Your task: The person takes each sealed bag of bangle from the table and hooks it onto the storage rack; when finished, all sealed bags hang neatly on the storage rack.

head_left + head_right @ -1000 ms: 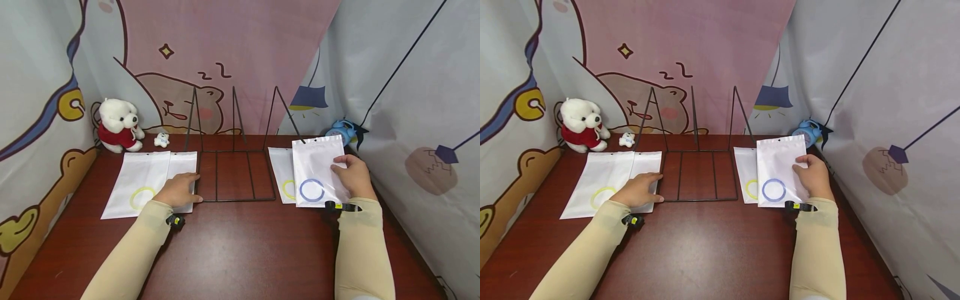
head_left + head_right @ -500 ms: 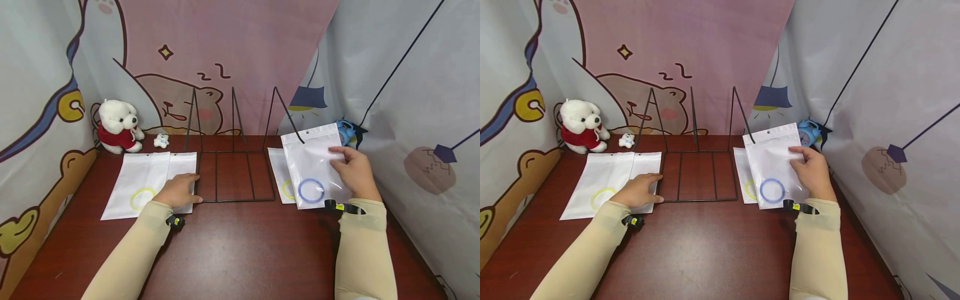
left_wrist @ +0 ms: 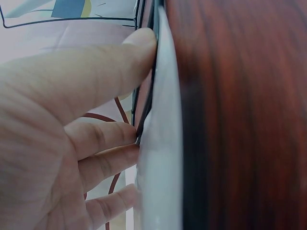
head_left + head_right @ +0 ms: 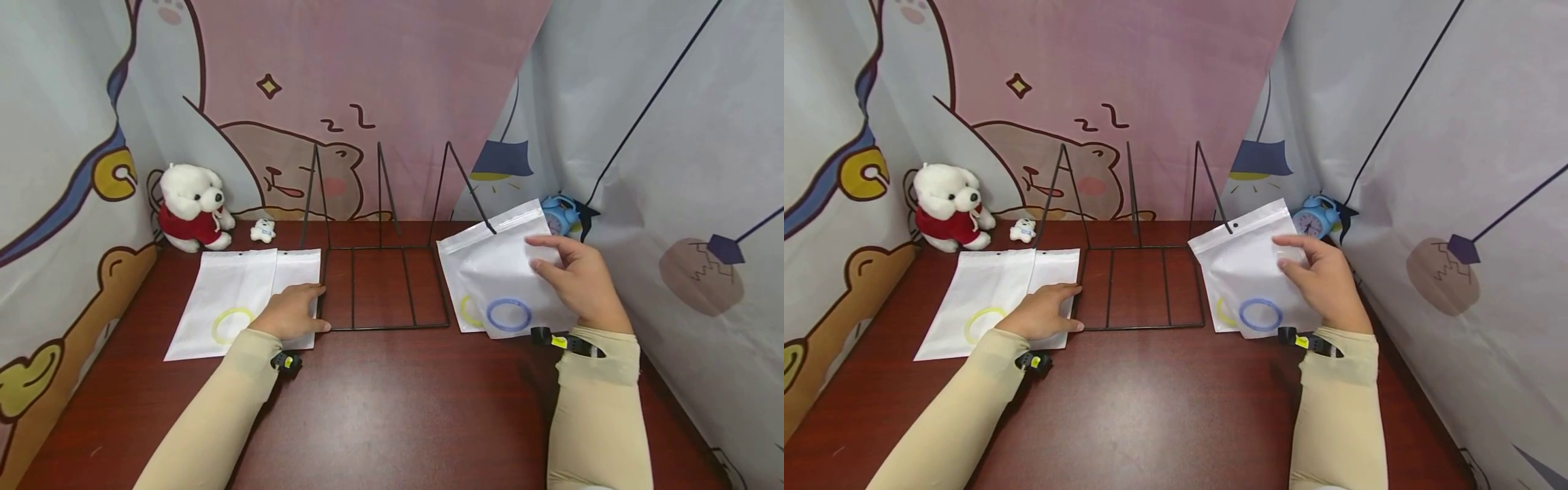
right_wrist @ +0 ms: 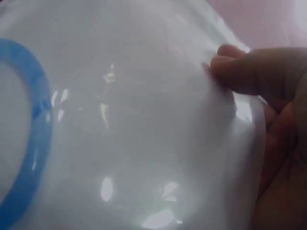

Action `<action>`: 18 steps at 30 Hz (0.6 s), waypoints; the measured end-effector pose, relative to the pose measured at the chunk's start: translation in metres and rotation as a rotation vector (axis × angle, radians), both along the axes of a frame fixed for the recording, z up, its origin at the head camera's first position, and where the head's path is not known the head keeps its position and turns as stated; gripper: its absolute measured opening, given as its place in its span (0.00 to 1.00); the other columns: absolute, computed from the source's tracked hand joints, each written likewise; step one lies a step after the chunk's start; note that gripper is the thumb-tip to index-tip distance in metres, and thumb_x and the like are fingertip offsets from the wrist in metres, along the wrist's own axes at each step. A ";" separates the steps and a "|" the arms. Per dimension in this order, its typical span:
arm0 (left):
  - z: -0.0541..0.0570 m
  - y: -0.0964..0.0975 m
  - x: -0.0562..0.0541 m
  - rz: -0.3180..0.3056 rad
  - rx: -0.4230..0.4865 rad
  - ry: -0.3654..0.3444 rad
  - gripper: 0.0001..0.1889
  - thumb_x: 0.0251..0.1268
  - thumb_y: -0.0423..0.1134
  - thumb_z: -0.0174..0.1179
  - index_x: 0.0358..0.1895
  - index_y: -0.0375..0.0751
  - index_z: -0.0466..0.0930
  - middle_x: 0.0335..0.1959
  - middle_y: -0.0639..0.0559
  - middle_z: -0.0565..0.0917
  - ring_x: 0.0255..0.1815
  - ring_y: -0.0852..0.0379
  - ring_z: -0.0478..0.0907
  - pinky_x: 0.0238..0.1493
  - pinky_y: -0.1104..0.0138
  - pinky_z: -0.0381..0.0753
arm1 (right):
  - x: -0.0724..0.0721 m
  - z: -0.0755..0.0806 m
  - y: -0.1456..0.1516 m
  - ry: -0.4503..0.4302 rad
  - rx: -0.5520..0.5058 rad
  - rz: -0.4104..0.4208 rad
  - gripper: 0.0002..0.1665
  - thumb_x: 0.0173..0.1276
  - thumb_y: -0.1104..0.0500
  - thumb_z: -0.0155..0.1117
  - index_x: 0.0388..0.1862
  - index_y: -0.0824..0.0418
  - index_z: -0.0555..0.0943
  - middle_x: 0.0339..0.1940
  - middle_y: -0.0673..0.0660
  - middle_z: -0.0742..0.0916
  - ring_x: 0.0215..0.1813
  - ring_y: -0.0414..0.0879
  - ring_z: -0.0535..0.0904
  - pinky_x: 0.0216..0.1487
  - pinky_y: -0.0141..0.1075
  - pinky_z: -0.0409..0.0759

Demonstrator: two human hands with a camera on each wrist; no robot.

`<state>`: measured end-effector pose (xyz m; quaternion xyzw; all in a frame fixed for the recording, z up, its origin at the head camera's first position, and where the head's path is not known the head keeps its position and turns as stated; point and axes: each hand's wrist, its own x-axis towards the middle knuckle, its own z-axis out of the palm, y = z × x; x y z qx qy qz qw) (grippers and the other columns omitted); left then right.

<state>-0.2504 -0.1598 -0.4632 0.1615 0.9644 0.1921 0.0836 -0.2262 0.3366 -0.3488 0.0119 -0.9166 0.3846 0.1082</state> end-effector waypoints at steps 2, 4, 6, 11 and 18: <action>0.000 0.000 0.000 0.002 0.001 -0.003 0.44 0.61 0.51 0.75 0.77 0.34 0.70 0.78 0.36 0.71 0.79 0.33 0.66 0.73 0.33 0.65 | 0.001 0.001 0.000 -0.001 -0.009 0.020 0.24 0.77 0.54 0.68 0.70 0.51 0.83 0.59 0.62 0.83 0.42 0.48 0.79 0.35 0.30 0.80; 0.000 0.000 0.000 0.004 0.001 -0.007 0.44 0.61 0.51 0.75 0.77 0.35 0.70 0.78 0.36 0.71 0.79 0.33 0.65 0.73 0.32 0.65 | 0.003 0.002 0.000 0.013 -0.021 0.038 0.22 0.77 0.54 0.68 0.68 0.52 0.84 0.64 0.58 0.83 0.45 0.45 0.81 0.38 0.29 0.83; 0.000 0.000 0.000 0.006 -0.001 -0.010 0.44 0.61 0.51 0.75 0.77 0.35 0.70 0.78 0.36 0.71 0.79 0.32 0.65 0.72 0.32 0.65 | 0.006 0.004 -0.001 0.028 -0.043 0.054 0.21 0.77 0.54 0.69 0.66 0.53 0.85 0.60 0.54 0.84 0.44 0.42 0.83 0.40 0.28 0.84; -0.001 0.001 -0.001 0.007 -0.009 -0.012 0.44 0.62 0.52 0.75 0.78 0.35 0.70 0.78 0.37 0.71 0.79 0.33 0.65 0.72 0.31 0.65 | 0.014 0.010 -0.004 0.098 -0.144 0.125 0.18 0.75 0.59 0.71 0.61 0.60 0.87 0.50 0.42 0.87 0.40 0.38 0.88 0.39 0.30 0.88; 0.001 0.001 0.000 0.006 -0.002 -0.010 0.44 0.62 0.52 0.74 0.77 0.35 0.70 0.78 0.36 0.71 0.79 0.32 0.65 0.72 0.30 0.64 | 0.025 0.019 -0.009 0.167 -0.296 0.240 0.15 0.73 0.69 0.69 0.57 0.68 0.87 0.49 0.48 0.89 0.41 0.40 0.89 0.40 0.31 0.89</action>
